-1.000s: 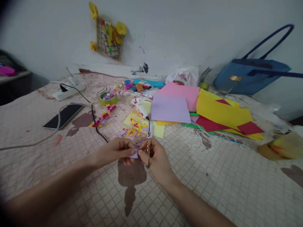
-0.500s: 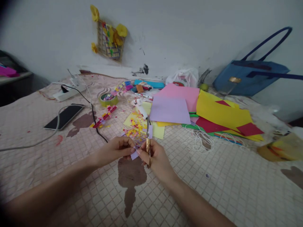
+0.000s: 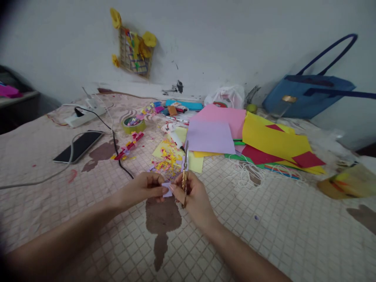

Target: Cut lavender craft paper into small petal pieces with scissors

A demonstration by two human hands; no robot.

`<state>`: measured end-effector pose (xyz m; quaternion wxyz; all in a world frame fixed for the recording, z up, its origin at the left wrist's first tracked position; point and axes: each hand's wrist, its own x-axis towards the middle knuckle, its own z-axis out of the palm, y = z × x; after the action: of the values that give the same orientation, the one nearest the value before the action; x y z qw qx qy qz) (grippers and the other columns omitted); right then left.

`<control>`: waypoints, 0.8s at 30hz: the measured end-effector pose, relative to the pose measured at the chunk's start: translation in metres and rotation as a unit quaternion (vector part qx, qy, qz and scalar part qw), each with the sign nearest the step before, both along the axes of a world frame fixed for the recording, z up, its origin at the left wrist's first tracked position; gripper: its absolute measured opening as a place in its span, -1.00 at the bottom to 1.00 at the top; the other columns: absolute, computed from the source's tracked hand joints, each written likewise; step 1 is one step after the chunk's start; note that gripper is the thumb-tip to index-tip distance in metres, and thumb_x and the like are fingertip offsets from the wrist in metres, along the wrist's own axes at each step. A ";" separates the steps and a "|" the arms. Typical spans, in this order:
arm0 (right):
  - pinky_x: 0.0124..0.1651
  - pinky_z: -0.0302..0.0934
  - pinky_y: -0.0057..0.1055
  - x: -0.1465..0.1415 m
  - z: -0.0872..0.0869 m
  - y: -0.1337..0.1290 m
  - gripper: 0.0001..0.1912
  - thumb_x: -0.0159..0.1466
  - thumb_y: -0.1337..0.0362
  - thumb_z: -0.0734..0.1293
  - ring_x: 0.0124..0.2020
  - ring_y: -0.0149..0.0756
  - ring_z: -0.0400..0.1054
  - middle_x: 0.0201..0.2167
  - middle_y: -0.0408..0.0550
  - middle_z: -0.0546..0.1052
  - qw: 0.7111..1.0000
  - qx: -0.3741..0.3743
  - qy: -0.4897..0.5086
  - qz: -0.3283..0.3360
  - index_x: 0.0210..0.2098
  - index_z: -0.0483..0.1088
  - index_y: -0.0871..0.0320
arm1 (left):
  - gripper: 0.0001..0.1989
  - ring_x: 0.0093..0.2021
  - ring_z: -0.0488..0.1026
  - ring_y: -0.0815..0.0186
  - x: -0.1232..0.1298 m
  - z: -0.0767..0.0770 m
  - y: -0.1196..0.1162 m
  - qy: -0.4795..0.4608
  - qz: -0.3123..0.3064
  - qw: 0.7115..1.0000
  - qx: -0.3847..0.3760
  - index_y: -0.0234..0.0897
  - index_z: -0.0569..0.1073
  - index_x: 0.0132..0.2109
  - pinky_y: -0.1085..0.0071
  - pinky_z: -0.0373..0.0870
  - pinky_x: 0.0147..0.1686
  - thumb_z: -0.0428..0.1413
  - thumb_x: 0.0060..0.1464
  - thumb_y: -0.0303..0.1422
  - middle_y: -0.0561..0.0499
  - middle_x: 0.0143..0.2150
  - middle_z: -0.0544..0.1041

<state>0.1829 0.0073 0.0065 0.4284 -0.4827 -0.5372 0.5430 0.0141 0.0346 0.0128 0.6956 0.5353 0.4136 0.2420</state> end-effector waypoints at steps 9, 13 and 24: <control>-0.53 0.02 -0.51 0.001 0.000 0.002 -0.86 0.11 0.29 0.30 -0.57 -0.48 0.12 -0.54 -0.24 0.30 1.000 0.001 -0.011 -0.017 -0.41 0.20 0.14 | -0.75 -0.54 0.39 0.47 0.001 0.001 0.000 -0.018 0.040 0.999 0.010 -0.38 0.37 -0.40 0.53 0.32 -0.47 0.17 -0.08 -0.24 0.03 -0.52 0.48; -0.54 0.02 -0.51 0.001 -0.002 0.002 -0.82 0.11 0.24 0.32 -0.58 -0.48 0.12 -0.52 -0.23 0.31 0.999 -0.007 0.016 -0.044 -0.37 0.21 0.13 | -0.73 -0.49 0.43 0.44 0.001 0.000 -0.001 -0.046 0.041 0.997 -0.037 -0.39 0.40 -0.37 0.51 0.35 -0.43 0.18 -0.09 -0.22 -0.01 -0.46 0.51; -0.54 0.01 -0.48 -0.007 0.000 -0.019 -0.52 0.18 -0.18 0.08 -0.65 -0.45 0.07 -0.66 -0.22 0.22 0.971 -0.085 0.202 0.099 -0.42 0.23 0.13 | -0.80 -0.53 0.44 0.47 -0.015 0.007 0.020 -0.126 0.122 0.980 -0.092 -0.40 0.37 -0.43 0.56 0.39 -0.47 0.22 -0.10 -0.35 -0.02 -0.47 0.52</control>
<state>0.1762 -0.0120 0.0062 0.4293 -0.3427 -0.4363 0.7126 -0.0014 0.0545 0.0201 0.7534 0.3797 0.4051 0.3523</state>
